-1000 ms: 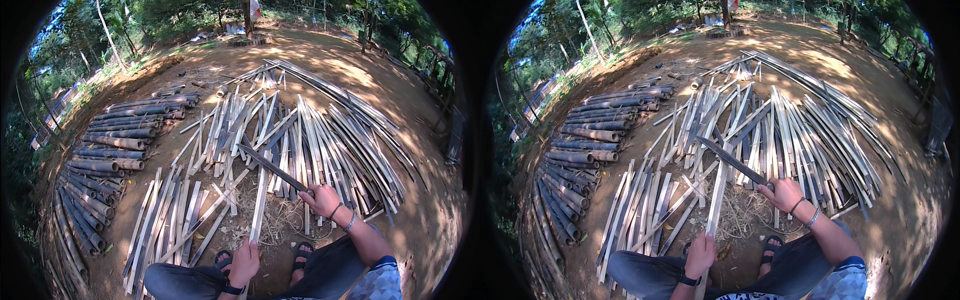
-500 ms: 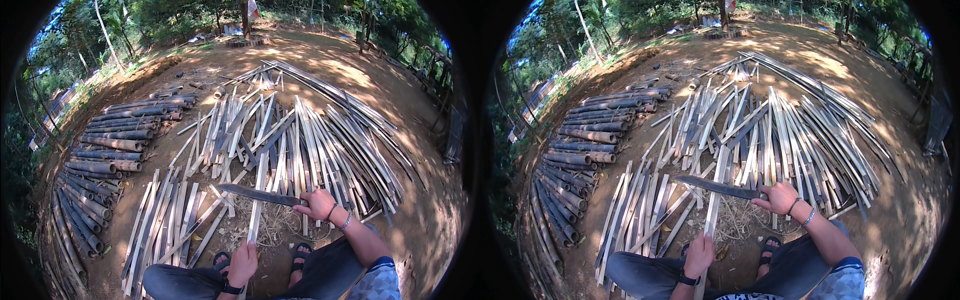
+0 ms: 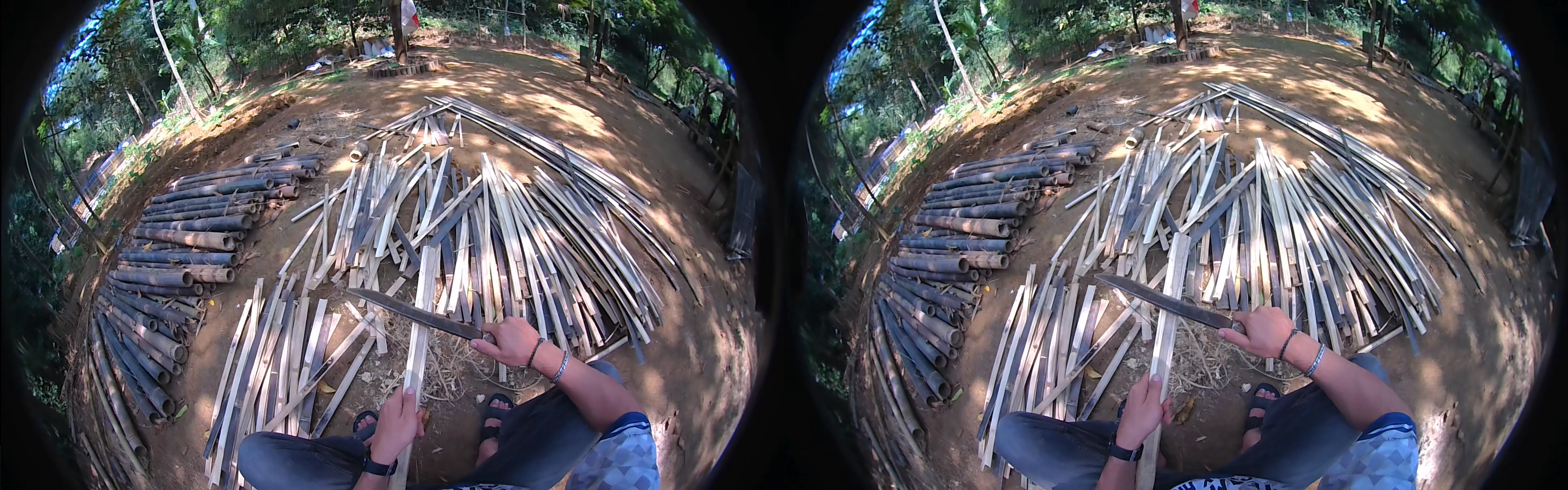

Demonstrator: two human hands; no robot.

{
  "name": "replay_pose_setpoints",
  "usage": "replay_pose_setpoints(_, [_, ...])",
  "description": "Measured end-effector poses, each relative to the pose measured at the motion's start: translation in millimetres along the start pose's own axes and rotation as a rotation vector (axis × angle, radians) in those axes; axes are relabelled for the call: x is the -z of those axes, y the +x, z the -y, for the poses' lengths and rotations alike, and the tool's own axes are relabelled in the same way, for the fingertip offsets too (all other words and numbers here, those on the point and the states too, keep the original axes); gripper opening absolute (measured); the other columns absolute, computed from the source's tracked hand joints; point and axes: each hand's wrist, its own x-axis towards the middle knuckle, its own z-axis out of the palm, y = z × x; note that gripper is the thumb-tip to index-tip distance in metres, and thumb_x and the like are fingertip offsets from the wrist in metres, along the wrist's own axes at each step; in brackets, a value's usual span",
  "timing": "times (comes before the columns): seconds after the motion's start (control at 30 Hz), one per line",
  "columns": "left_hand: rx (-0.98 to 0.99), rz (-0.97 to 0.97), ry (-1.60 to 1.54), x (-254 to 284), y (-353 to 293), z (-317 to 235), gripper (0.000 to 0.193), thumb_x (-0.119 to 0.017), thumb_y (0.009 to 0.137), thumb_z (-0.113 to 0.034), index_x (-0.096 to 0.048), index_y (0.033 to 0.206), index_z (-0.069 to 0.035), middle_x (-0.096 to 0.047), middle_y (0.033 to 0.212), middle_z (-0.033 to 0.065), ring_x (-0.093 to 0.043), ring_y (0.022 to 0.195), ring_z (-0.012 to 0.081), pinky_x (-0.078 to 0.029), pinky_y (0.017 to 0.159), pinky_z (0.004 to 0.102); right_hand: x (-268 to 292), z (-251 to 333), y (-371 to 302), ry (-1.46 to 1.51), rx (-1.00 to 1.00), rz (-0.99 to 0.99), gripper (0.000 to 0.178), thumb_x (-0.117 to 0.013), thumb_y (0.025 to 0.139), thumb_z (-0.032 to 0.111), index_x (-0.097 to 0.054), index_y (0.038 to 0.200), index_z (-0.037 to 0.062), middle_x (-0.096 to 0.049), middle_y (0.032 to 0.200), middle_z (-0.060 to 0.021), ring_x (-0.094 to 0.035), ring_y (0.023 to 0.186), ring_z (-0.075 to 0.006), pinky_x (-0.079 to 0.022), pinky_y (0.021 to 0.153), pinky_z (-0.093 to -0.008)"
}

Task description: The person shaves a long strip of bamboo using a large knife, holding the strip against their leg and pulling the blade toward them to smooth the surface.

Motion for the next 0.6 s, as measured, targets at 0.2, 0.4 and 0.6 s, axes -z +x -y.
replay_pose_setpoints(0.2, [-0.036,-0.011,0.122,-6,1,-8,0.035,-0.032,0.104,-0.028,-0.047,0.091,0.000,-0.052,0.056,0.0057,-0.056,0.041,0.0173,-0.043,0.041,0.0321,21,-8,12,-0.070,-0.042,0.022,0.061,-0.045,0.090,0.063,-0.067,0.085,0.0063,-0.063,0.062,-0.0189,-0.065,0.064,-0.0380,-0.053,0.063,-0.0468])
replay_pose_setpoints(0.4, [-0.038,-0.013,0.110,-5,2,2,0.036,-0.031,0.104,-0.028,-0.048,0.091,0.000,-0.053,0.055,0.0068,-0.057,0.042,0.0187,-0.044,0.042,0.0325,21,-2,8,-0.136,0.034,0.065,0.063,-0.044,0.090,0.064,-0.068,0.085,0.0069,-0.063,0.062,-0.0178,-0.066,0.065,-0.0366,-0.053,0.062,-0.0456])
replay_pose_setpoints(0.6, [-0.042,-0.022,0.112,-4,4,-2,0.036,-0.031,0.103,-0.028,-0.048,0.091,0.000,-0.052,0.054,0.0066,-0.057,0.041,0.0187,-0.043,0.041,0.0329,1,2,3,-0.093,0.029,0.051,0.064,-0.043,0.090,0.065,-0.068,0.084,0.0070,-0.064,0.065,-0.0187,-0.066,0.067,-0.0374,-0.053,0.062,-0.0470])
